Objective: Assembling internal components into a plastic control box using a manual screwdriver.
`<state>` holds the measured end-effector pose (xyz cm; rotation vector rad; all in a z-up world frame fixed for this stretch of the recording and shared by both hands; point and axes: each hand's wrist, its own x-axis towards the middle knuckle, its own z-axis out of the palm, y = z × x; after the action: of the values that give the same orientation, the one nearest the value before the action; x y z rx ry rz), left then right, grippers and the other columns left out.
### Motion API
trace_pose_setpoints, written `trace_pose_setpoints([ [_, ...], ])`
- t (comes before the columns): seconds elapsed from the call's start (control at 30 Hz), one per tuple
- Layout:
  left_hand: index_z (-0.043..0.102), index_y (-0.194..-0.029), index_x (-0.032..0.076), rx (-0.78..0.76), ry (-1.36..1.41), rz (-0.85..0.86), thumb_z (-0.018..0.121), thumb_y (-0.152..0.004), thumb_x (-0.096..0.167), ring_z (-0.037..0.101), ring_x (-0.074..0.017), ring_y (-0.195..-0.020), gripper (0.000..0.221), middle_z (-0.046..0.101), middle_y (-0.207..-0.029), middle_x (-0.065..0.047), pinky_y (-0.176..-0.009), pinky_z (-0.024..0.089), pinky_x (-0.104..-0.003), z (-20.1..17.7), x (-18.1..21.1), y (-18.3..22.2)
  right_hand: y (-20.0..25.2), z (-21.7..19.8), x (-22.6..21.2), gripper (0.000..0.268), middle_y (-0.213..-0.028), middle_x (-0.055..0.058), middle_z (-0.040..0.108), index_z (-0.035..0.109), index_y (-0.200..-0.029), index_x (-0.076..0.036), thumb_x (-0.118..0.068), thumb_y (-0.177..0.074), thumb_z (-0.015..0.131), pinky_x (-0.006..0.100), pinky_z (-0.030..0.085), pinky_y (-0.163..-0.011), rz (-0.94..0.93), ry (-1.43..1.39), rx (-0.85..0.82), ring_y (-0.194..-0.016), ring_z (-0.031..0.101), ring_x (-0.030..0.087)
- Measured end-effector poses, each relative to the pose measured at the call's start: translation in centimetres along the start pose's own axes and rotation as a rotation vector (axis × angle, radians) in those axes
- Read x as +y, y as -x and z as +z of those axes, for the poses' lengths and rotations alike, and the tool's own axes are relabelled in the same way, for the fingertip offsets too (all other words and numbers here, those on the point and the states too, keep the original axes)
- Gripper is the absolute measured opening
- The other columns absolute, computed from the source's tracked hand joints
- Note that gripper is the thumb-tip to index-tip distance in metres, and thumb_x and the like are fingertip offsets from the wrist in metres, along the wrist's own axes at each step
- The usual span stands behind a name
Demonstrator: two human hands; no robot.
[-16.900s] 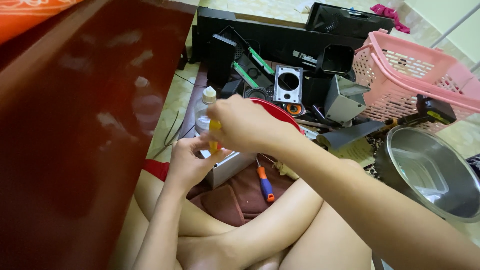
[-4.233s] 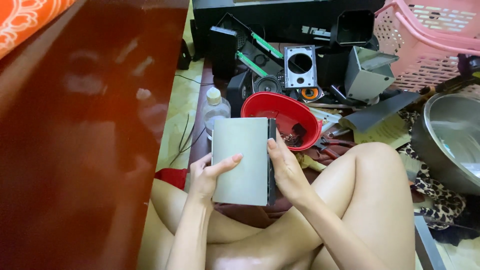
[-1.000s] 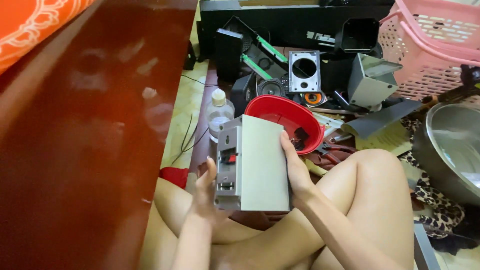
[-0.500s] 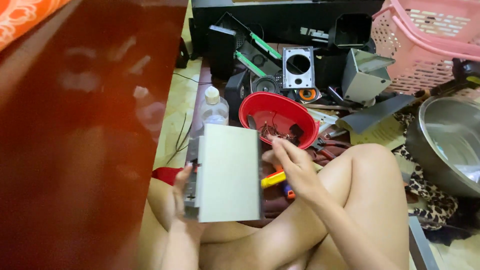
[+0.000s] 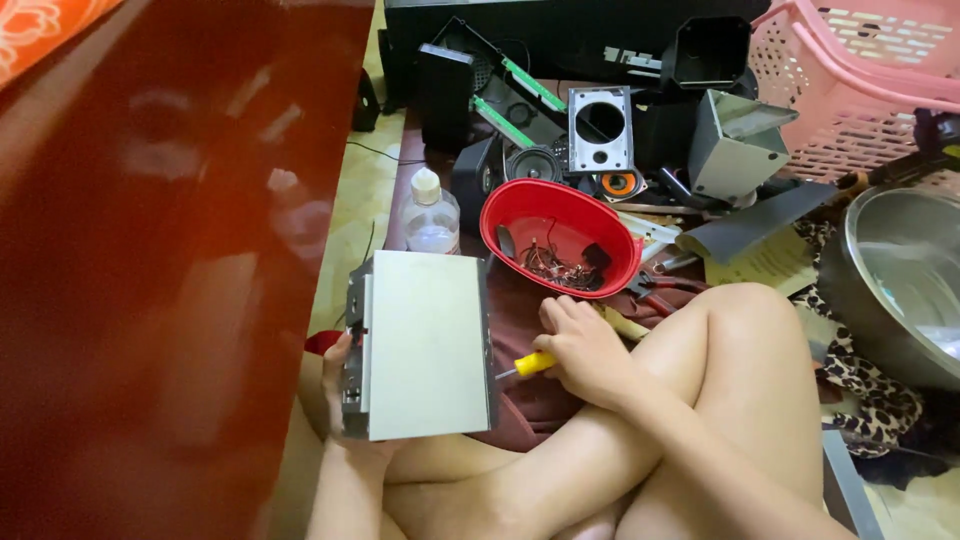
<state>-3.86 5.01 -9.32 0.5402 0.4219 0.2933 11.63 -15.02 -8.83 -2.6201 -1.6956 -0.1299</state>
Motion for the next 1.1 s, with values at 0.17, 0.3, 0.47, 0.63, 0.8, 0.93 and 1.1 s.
trace_pose_setpoints([
  [0.17,0.051,-0.114,0.009,-0.036,0.042,0.014,0.054,-0.073,0.035,0.055,-0.0148,-0.074,0.048,0.058,-0.095,-0.007,-0.066,0.042,-0.029,0.1,0.7,-0.5,3.4,-3.6,2.6,0.031,-0.086,0.0,0.05,0.067,-0.082,-0.025,-0.031,-0.053,0.075,0.036,0.039,-0.069,0.079,-0.103,0.153,-0.084,0.047,0.023],
  [0.3,0.052,-0.111,0.008,-0.081,0.083,0.005,0.055,-0.072,0.034,0.056,-0.0148,-0.07,0.048,0.059,-0.091,-0.006,-0.06,0.044,-0.028,0.6,1.3,-1.5,7.1,-8.9,3.5,0.032,-0.091,-0.002,0.066,0.072,-0.086,-0.011,-0.022,-0.056,0.074,0.028,0.042,-0.08,0.388,-0.464,0.212,-0.083,0.058,0.015],
  [0.47,0.058,-0.097,0.002,0.107,-0.491,-0.367,0.054,-0.068,0.024,0.046,-0.016,-0.06,0.037,0.057,-0.081,-0.009,-0.05,0.032,-0.025,5.8,3.0,-3.0,8.6,-9.0,4.7,0.018,-0.08,0.008,0.06,0.068,-0.08,0.003,-0.006,-0.065,0.068,0.024,0.04,-0.053,0.541,-0.861,0.473,-0.062,0.054,0.016],
  [0.63,0.061,-0.094,0.011,-0.208,-1.303,-0.679,0.055,-0.056,0.021,0.05,-0.0219,-0.086,0.04,0.057,-0.093,-0.008,-0.078,0.034,-0.035,10.5,2.7,-6.8,8.6,-9.3,4.4,0.015,-0.069,0.01,0.055,0.06,-0.07,0.008,-0.003,-0.08,0.058,0.024,0.041,-0.044,0.615,-1.254,0.544,-0.051,0.051,0.016],
  [0.8,0.061,-0.105,0.015,-0.271,-1.48,-0.819,0.057,-0.053,0.019,0.054,-0.0217,-0.09,0.052,0.062,-0.103,-0.01,-0.073,0.038,-0.034,11.1,2.2,-8.4,8.6,-9.5,4.2,0.016,-0.06,0.009,0.055,0.061,-0.064,0.007,-0.003,-0.077,0.061,0.021,0.037,-0.04,0.585,-1.158,0.558,-0.044,0.049,0.013],
  [0.93,0.059,-0.105,0.012,-0.334,-1.467,-0.88,0.057,-0.057,0.016,0.055,-0.0207,-0.079,0.048,0.062,-0.095,-0.01,-0.067,0.04,-0.033,9.3,1.7,-10.0,8.0,-10.3,3.2,0.021,-0.052,0.008,0.052,0.062,-0.061,0.006,-0.006,-0.078,0.062,0.021,0.034,-0.039,0.65,-1.097,0.52,-0.041,0.045,0.013],
  [1.1,0.066,-0.106,0.014,-0.236,-1.365,-0.815,0.079,-0.046,0.014,0.061,-0.0278,-0.071,0.062,0.064,-0.088,-0.018,-0.057,0.054,-0.038,6.7,0.4,-12.2,6.7,-6.3,3.5,0.023,-0.055,0.013,0.047,0.062,-0.102,0.005,-0.005,-0.081,0.062,0.023,0.036,-0.034,0.745,-1.443,0.635,-0.037,0.037,0.011],
])
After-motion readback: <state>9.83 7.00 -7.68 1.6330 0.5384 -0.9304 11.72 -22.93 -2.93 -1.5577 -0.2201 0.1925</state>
